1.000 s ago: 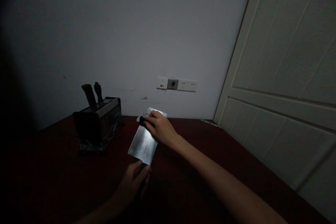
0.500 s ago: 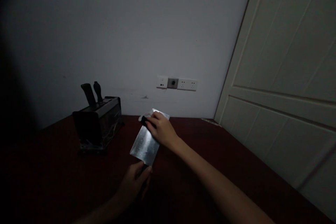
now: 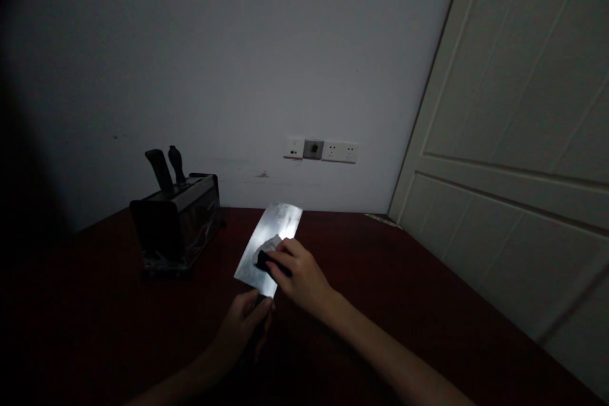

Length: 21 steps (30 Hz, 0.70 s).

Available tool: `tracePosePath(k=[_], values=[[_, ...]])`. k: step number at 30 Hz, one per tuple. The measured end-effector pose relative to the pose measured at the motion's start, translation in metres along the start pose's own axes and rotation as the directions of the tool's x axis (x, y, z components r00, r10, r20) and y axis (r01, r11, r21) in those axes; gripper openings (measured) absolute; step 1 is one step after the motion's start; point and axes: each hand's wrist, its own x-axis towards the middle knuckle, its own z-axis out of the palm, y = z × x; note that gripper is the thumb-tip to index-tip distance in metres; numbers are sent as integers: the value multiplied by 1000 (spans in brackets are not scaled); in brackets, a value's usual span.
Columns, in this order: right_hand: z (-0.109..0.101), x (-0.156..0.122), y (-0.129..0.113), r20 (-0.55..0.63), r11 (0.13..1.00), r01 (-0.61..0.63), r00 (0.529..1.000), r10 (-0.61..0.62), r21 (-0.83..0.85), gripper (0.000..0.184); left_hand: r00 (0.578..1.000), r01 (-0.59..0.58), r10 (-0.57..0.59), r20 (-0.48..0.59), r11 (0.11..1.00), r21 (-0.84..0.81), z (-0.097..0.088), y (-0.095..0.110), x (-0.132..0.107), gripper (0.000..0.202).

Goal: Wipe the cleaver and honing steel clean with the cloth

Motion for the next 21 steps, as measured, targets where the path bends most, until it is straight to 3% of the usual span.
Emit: tracePosePath(k=[7, 9, 15, 21], values=[[-18, -9, -12, 172, 998, 57, 984, -53, -19, 24, 998, -64, 64, 15, 998, -7, -5, 3, 5, 41], [-24, -6, -9, 137, 999, 41, 990, -37, -24, 24, 996, -69, 71, 45, 997, -38, -5, 4, 5, 40], [-33, 3, 4, -117, 996, -72, 990, 78, 53, 21, 988, -107, 107, 108, 994, -5, -9, 7, 7, 38], [-34, 8, 12, -193, 996, -78, 978, 83, 33, 20, 978, -116, 111, 174, 993, 21, -12, 10, 10, 35]])
